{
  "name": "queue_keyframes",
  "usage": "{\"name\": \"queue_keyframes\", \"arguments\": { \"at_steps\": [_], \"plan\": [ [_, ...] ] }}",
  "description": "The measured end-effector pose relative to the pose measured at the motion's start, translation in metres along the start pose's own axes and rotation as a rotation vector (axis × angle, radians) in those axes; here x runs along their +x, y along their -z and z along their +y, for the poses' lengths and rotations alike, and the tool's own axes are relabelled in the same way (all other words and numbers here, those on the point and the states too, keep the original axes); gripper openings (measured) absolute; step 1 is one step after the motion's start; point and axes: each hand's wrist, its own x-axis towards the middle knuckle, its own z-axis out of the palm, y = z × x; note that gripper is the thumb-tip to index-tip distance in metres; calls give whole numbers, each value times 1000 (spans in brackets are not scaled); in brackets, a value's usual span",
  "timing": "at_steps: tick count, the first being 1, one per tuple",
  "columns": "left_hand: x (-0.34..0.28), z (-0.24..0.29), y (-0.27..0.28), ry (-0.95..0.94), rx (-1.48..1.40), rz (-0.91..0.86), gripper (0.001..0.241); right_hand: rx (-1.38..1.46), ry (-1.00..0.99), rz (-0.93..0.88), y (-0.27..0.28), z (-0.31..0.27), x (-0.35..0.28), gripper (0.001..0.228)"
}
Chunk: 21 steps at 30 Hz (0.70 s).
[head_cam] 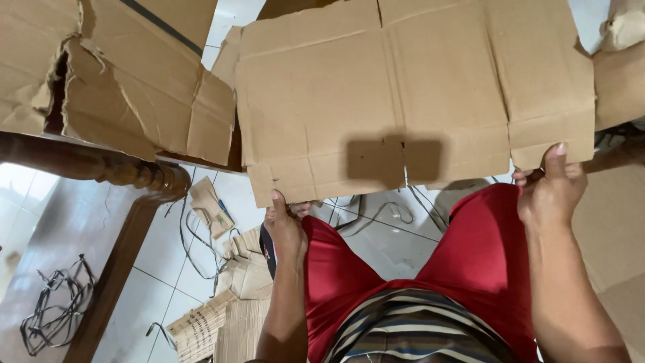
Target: Wrapping a wooden chair seat with cardboard and securing it with plastic ties for protection.
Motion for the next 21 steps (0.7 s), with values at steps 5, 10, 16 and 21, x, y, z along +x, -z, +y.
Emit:
{"name": "queue_keyframes", "arguments": {
  "at_steps": [5,10,16,21],
  "plan": [
    [-20,40,-8,200,443,120,48,-6,-80,28,1,1,-10,21],
    [-55,78,-22,-183,786,-128,54,-244,-153,-2,-5,-32,-40,30],
    [-33,94,-67,-1129,889,-515,22,-688,-99,-514,10,-69,-79,43],
    [-7,86,-131,-1171,1257,-850,79,-721,480,-841,-40,-124,-89,22]
  ]
}}
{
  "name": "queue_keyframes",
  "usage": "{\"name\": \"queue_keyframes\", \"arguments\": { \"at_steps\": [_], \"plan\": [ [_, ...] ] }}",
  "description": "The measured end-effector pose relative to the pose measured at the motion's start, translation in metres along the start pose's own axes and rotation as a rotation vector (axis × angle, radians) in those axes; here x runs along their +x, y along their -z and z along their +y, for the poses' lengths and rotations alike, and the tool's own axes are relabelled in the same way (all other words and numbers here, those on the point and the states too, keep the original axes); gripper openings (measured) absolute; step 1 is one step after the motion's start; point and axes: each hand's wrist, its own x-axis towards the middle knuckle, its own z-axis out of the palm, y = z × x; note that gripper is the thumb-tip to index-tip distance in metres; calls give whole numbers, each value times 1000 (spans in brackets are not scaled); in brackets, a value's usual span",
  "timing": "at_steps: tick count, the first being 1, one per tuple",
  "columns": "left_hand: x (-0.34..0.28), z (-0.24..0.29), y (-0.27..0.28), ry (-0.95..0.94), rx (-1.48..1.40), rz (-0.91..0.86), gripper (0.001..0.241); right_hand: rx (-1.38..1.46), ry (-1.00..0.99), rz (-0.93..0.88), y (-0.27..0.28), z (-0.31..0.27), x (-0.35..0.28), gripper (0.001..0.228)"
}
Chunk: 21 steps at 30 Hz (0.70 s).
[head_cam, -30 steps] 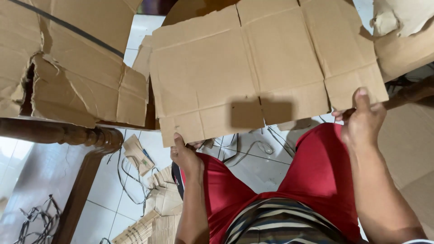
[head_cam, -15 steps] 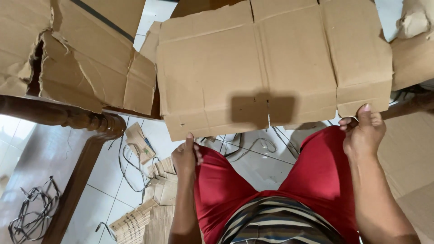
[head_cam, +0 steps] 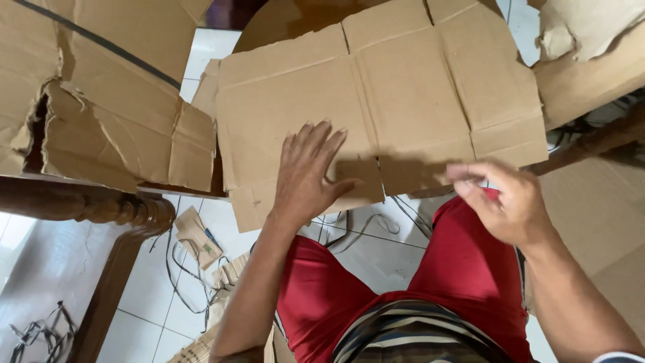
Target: Wrapping a wooden chair seat with cardboard and securing it with plastic ties for protection.
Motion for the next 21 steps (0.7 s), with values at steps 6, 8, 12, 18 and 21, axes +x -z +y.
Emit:
{"name": "queue_keyframes", "arguments": {
  "at_steps": [6,8,12,18,21],
  "plan": [
    [27,-19,-31,127,152,-497,110,-854,185,160,19,55,93,81],
    [17,-28,-38,90,250,-395,116,-959,46,126,9,79,99,77],
    [16,-15,-7,183,181,-536,107,-887,221,242,-7,85,86,67],
    [-2,-69,-46,-125,461,-181,122,-1023,230,-59,8,85,92,106],
    [-3,-69,-52,-128,513,-204,122,-1101,136,-122,5,85,92,115]
  ]
}}
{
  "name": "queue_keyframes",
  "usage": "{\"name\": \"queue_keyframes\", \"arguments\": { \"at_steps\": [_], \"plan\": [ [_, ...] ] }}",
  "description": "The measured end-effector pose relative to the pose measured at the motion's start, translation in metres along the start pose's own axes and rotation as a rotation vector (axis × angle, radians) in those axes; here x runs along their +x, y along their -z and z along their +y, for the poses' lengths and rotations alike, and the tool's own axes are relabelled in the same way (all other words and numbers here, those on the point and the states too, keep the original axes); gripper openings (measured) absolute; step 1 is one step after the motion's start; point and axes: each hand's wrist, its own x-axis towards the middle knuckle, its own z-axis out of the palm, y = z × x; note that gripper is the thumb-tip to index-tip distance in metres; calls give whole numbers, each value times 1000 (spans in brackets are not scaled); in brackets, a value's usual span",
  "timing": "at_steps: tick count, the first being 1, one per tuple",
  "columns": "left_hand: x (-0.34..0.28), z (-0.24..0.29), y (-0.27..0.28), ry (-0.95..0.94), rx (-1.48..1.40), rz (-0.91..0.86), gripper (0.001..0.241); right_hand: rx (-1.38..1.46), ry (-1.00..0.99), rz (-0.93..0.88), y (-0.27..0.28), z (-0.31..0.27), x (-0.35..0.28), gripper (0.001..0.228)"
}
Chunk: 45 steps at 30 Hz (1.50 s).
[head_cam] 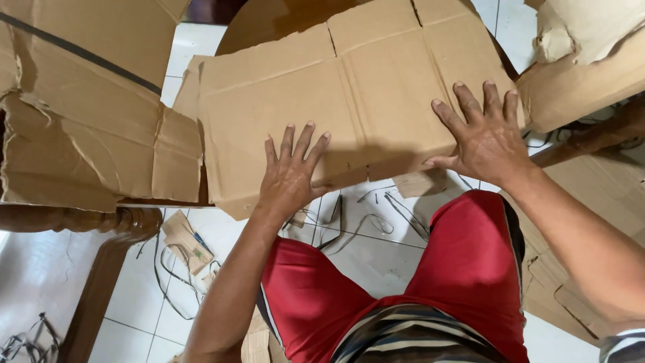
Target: Wrapping a wooden chair seat with cardboard and securing it with plastic ties for protection.
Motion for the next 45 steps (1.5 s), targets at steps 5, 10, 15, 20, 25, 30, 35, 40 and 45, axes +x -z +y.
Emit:
{"name": "queue_keyframes", "arguments": {
  "at_steps": [5,10,15,20,25,30,35,40,45],
  "plan": [
    [-4,3,-3,-44,45,10,105,-111,86,247,-4,-6,-9,101],
    [-7,6,-6,-47,51,57,104,-223,95,267,-6,-8,-11,101],
    [3,8,13,-37,37,-2,123,-41,130,34,-15,-18,3,116],
    [36,15,15,50,-426,-196,71,289,315,78,6,-61,33,93],
    [78,15,35,233,-419,-340,65,231,187,-156,10,-81,84,72],
    [85,-53,17,551,-394,-359,87,239,14,-226,22,-59,113,78],
    [93,-128,-32,905,-264,-238,101,321,-228,-242,24,-35,145,92],
    [103,-166,-55,961,-249,-136,98,309,-382,-231,12,-1,183,98],
    [109,-192,-54,1011,-368,-71,80,287,-462,-169,-2,43,217,92]
  ]
}}
